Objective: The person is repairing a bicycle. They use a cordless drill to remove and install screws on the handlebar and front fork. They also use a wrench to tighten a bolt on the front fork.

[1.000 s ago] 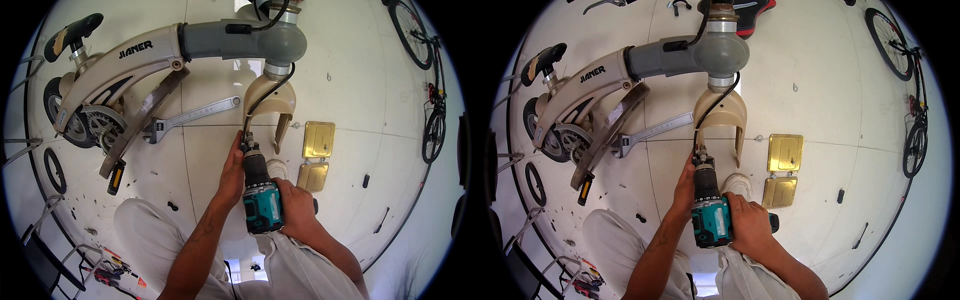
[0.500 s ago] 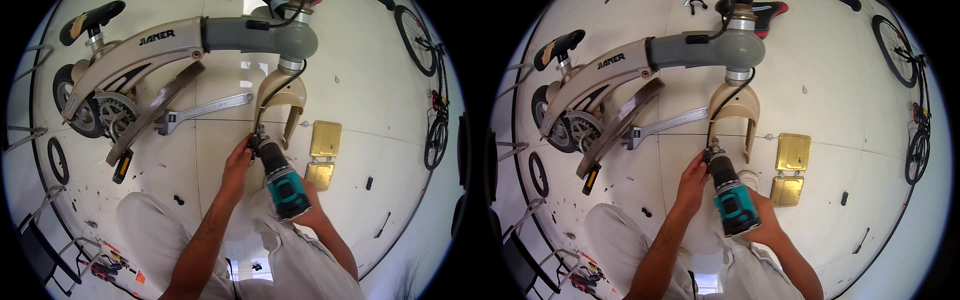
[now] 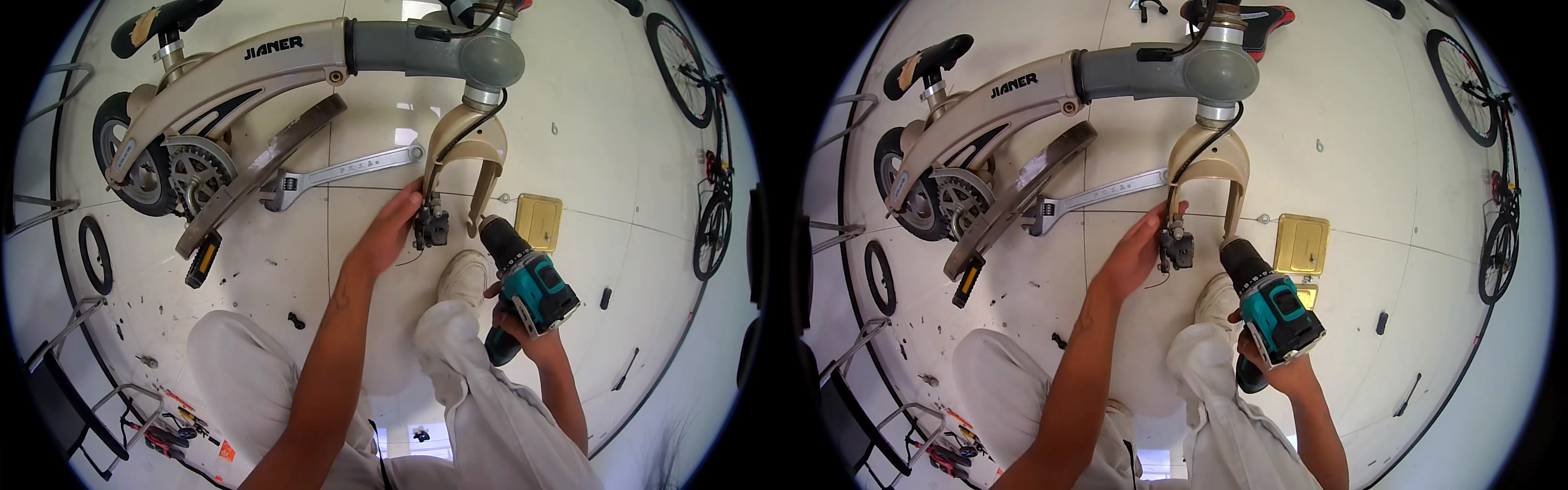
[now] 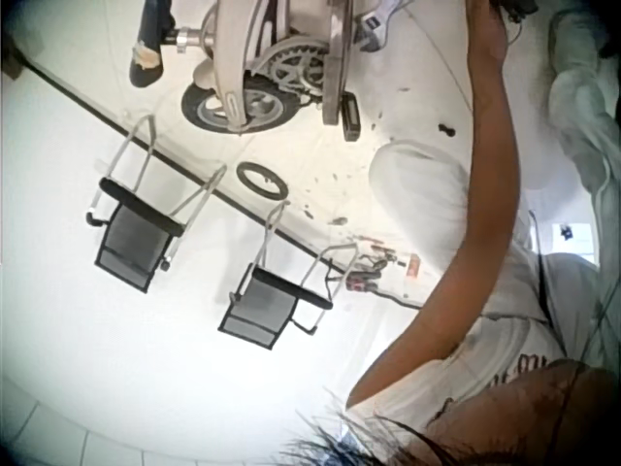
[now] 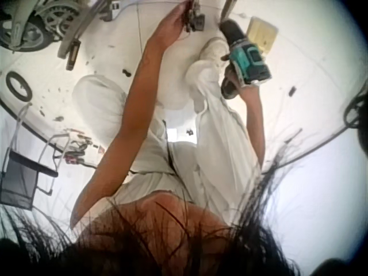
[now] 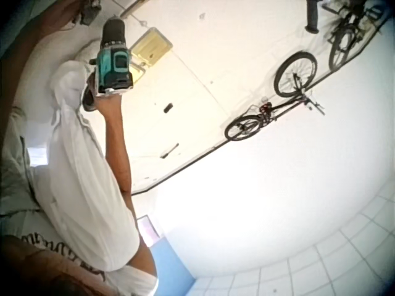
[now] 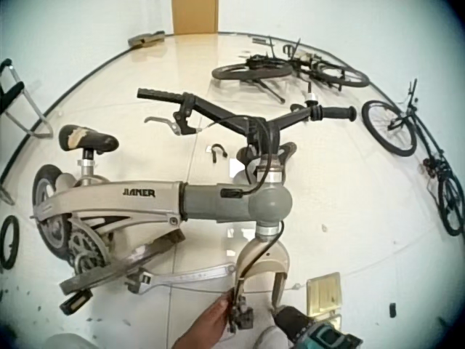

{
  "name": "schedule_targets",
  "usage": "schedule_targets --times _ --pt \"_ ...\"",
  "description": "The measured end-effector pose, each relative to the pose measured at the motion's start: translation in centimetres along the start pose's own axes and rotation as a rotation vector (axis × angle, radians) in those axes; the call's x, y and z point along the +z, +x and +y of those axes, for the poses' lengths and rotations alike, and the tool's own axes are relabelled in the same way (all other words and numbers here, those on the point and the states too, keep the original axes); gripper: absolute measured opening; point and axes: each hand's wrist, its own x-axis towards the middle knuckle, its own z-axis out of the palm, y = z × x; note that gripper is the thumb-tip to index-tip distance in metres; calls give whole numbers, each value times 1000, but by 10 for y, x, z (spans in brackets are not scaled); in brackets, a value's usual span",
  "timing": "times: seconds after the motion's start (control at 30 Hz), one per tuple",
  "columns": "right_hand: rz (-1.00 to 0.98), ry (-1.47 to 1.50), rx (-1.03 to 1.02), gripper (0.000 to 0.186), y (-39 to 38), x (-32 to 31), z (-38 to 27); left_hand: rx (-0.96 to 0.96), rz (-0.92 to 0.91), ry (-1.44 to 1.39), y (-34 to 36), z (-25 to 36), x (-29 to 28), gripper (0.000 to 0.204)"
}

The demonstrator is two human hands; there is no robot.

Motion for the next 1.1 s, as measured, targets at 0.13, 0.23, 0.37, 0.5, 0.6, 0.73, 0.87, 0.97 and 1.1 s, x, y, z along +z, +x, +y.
schedule_targets --times 0.13,0.23,0.37,0.5,0.6,0.73,0.87,0.97,1.1 --pt "-11 113 -13 35 -6 -1 8 -10 -383 192 38 13 -22 104" --pt "17 163 -2 36 -11 -2 13 -159 -392 56 49 12 -30 98" --pt "5 160 28 36 -14 -4 17 -180 -344 35 51 4 -43 83" --pt "28 138 14 36 -17 -6 22 -170 -153 264 35 25 -5 62" --pt "56 125 -14 35 -21 -6 22 -57 120 310 20 27 41 64" --pt "157 196 -59 35 -25 -8 9 69 411 561 14 21 84 62" --pt "90 80 -113 30 -29 -17 5 132 405 592 7 10 77 57" --pt "6 -72 -152 23 -26 -21 -5 168 459 713 7 6 90 53" --pt "-88 30 -134 27 -13 -16 -5 182 531 864 7 -1 95 43"
